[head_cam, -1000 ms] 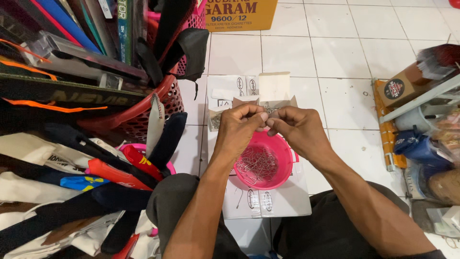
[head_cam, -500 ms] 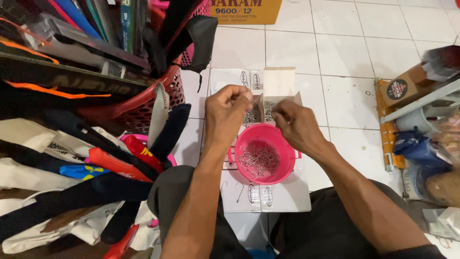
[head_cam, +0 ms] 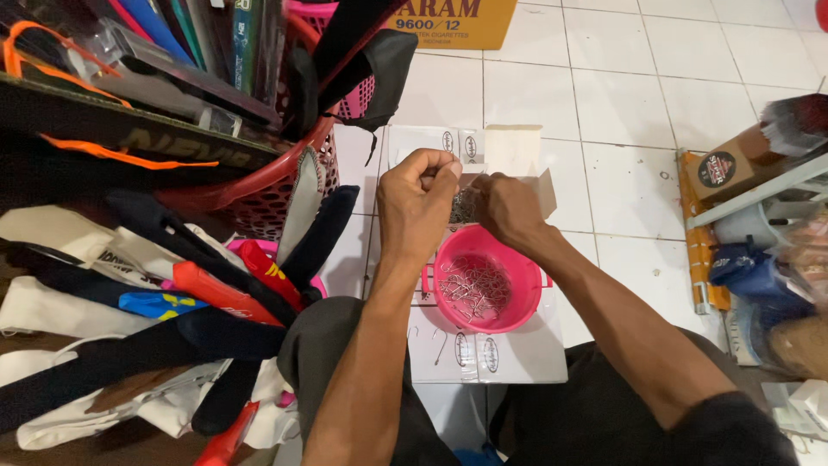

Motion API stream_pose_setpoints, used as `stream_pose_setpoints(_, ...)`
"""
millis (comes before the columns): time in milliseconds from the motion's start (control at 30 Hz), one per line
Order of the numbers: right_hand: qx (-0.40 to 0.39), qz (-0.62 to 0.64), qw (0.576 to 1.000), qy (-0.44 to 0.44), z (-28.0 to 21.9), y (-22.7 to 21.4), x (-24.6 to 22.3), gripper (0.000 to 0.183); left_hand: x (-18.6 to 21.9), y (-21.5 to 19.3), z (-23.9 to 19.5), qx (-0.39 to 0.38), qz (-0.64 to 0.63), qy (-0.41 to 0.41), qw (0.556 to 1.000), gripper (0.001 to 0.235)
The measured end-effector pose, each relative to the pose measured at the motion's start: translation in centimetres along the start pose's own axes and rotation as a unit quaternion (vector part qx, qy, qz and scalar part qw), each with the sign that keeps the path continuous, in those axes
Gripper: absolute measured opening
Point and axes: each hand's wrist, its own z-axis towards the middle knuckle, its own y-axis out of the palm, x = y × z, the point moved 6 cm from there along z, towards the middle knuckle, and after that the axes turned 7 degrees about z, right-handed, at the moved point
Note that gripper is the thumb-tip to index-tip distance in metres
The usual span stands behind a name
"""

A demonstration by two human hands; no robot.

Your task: The person sits on the floor and repeatedly picks up metal hooks from a pink bowl, attaches them to a metal rod, and places the assembled unit into a cardboard box. The person continues this repetitive assembly process throughout the clip.

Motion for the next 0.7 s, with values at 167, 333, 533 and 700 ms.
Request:
stream_pose_setpoints(167,-0.036,0.008,0.998,-0.045,-5.3,-3.6,-5.5,0.019,-0.2,-0.2,0.3,0.009,-0.012,0.001,1.000,0.008)
stream_pose_setpoints(333,-0.178,-0.103,0.972,-0.113,-10.0,5.6,-0.4,0.021,-1.2,0.8,0.4,0.000,-0.009,0.001,1.000,0.009)
stream_pose_setpoints(533,-0.188,-0.190,0.923,-0.276,-10.3,10.0,0.3,0.020,-1.9,1.5,0.5,-0.023,-0.041,-0.031,0.998,0.010)
stream_pose_setpoints(700,-0.210,-0.097,0.945,-0.233,-9.9,16.1,6.9,0.019,-2.9,2.1,0.8,-0.036,-0.015,-0.036,0.999,0.011)
